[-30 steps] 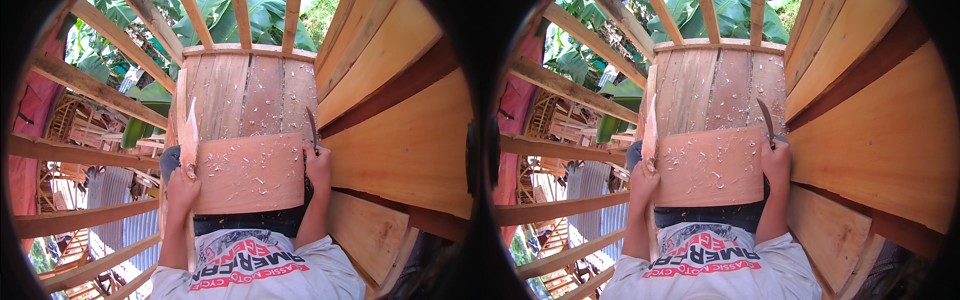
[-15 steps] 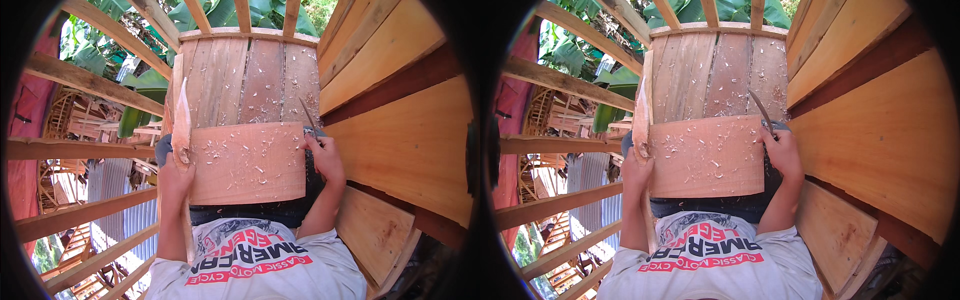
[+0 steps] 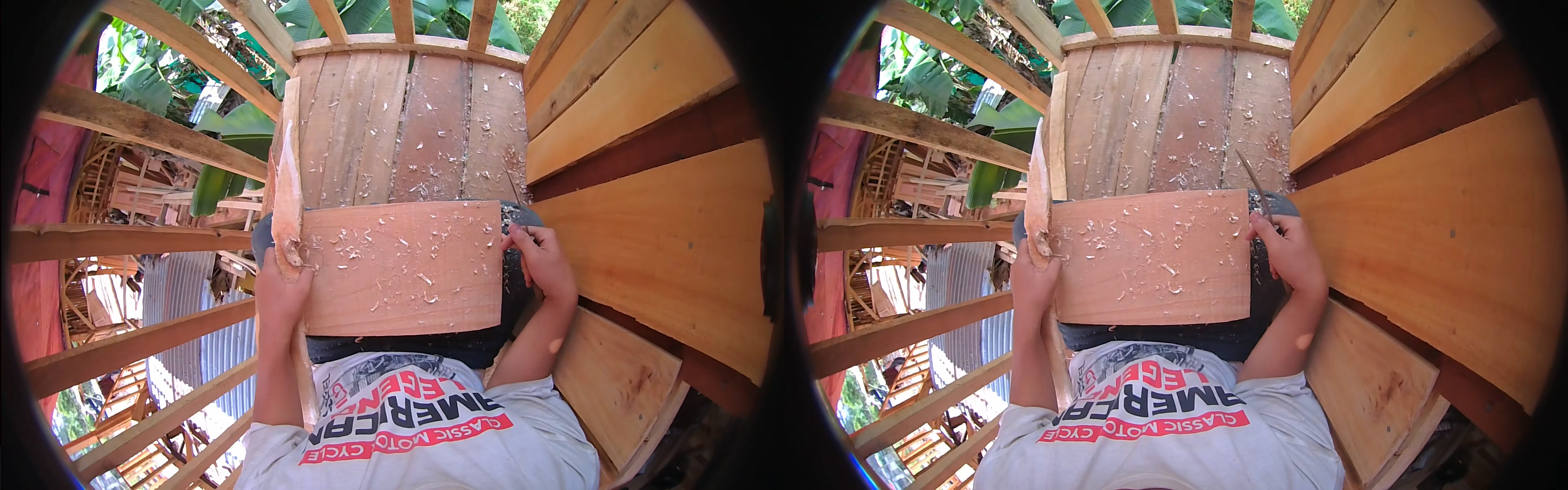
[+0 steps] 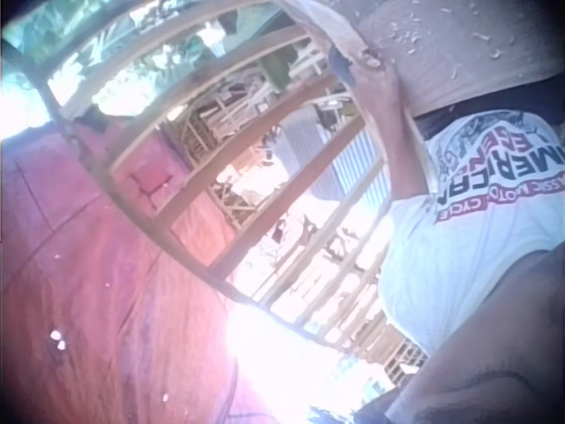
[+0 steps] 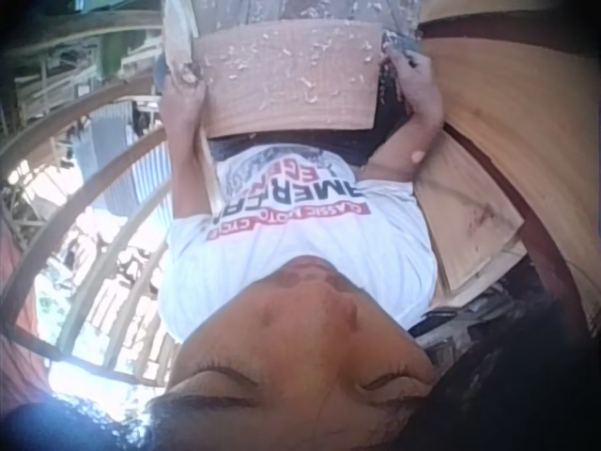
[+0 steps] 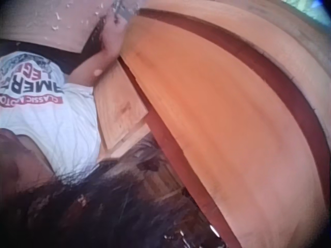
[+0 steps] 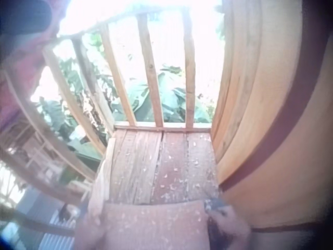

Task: The person sits cross-legged on a wooden platform and uses a curved knife to carve a long, tapered piece of wood. They hold the wood in their left hand and shave off thin layers with the knife in their right hand, creating wood shavings that accumulate on a board placed on their lap.

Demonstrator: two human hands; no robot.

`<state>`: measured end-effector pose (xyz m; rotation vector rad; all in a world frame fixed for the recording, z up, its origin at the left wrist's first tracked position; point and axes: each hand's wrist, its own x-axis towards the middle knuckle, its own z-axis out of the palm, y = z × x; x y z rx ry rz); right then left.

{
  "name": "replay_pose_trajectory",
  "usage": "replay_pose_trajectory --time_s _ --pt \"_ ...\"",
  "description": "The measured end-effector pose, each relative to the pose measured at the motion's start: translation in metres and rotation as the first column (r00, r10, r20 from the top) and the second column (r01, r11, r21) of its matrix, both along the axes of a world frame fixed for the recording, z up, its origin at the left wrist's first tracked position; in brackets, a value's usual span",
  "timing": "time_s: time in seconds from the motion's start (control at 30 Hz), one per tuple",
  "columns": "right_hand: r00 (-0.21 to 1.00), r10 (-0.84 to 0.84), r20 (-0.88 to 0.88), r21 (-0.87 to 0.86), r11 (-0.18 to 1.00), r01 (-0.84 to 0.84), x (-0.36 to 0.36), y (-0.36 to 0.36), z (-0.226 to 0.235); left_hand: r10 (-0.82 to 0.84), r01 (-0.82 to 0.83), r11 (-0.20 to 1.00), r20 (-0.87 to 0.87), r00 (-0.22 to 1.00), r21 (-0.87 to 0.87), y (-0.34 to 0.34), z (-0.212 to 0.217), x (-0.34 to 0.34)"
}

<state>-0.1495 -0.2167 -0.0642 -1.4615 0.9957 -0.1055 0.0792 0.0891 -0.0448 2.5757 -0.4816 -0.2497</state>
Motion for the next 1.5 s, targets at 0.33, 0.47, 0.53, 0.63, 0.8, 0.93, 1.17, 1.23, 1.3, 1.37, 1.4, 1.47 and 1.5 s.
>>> replay_pose_trajectory --time_s 0.33,0.47,0.53,0.63,0.8,0.93,1.17,1.23,1.3,1.37,1.4,1.47,1.5 --pt "0.988 -0.121 0.092 -0.405 0.902 0.148 0.024 0.025 0.010 -0.112 0.125 0.981 0.100 0.989 -0.147 -0.027 0.038 -0.002" --pt "0.958 0.121 0.262 -0.406 0.914 -0.005 0.033 0.054 0.024 -0.246 0.266 0.941 0.114 0.962 -0.208 -0.052 0.052 -0.019" --pt "0.918 0.204 0.339 -0.380 0.923 -0.065 0.040 0.071 0.035 -0.305 0.315 0.926 0.080 0.949 -0.206 -0.061 0.057 -0.025" --pt "0.907 0.228 0.353 -0.394 0.916 -0.077 0.044 0.081 0.032 -0.396 0.395 0.893 0.040 0.917 -0.217 -0.075 0.062 -0.036" --pt "0.920 0.194 0.340 -0.485 0.874 -0.005 0.041 0.074 0.032 -0.486 0.479 0.864 -0.009 0.874 -0.153 -0.079 0.080 -0.048" --pt "0.922 0.072 0.380 -0.613 0.767 0.192 0.036 0.054 0.014 -0.529 0.524 0.848 -0.064 0.846 -0.078 -0.076 0.090 -0.051" --pt "0.896 -0.097 0.434 -0.489 0.810 0.324 0.019 0.025 0.020 -0.504 0.506 0.863 -0.092 0.859 -0.003 -0.063 0.081 -0.051" --pt "0.927 0.085 0.366 -0.552 0.822 0.143 0.026 0.044 0.018 -0.506 0.506 0.862 -0.069 0.860 -0.020 -0.067 0.079 -0.047" --pt "0.936 0.202 0.289 -0.574 0.819 0.000 0.038 0.065 0.021 -0.509 0.509 0.861 -0.059 0.859 -0.021 -0.070 0.081 -0.044" --pt "0.938 0.227 0.263 -0.540 0.840 -0.052 0.046 0.079 0.024 -0.522 0.522 0.853 -0.066 0.850 -0.014 -0.074 0.082 -0.046" --pt "0.938 0.228 0.261 -0.573 0.819 -0.040 0.047 0.079 0.022 -0.521 0.520 0.854 -0.050 0.852 -0.023 -0.074 0.080 -0.047" --pt "0.941 0.227 0.250 -0.636 0.771 -0.017 0.046 0.073 0.017 -0.522 0.520 0.853 -0.020 0.853 -0.047 -0.074 0.075 -0.049" --pt "0.945 0.180 0.275 -0.653 0.756 0.046 0.046 0.070 0.010 -0.541 0.540 0.841 -0.028 0.841 -0.038 -0.074 0.075 -0.050"
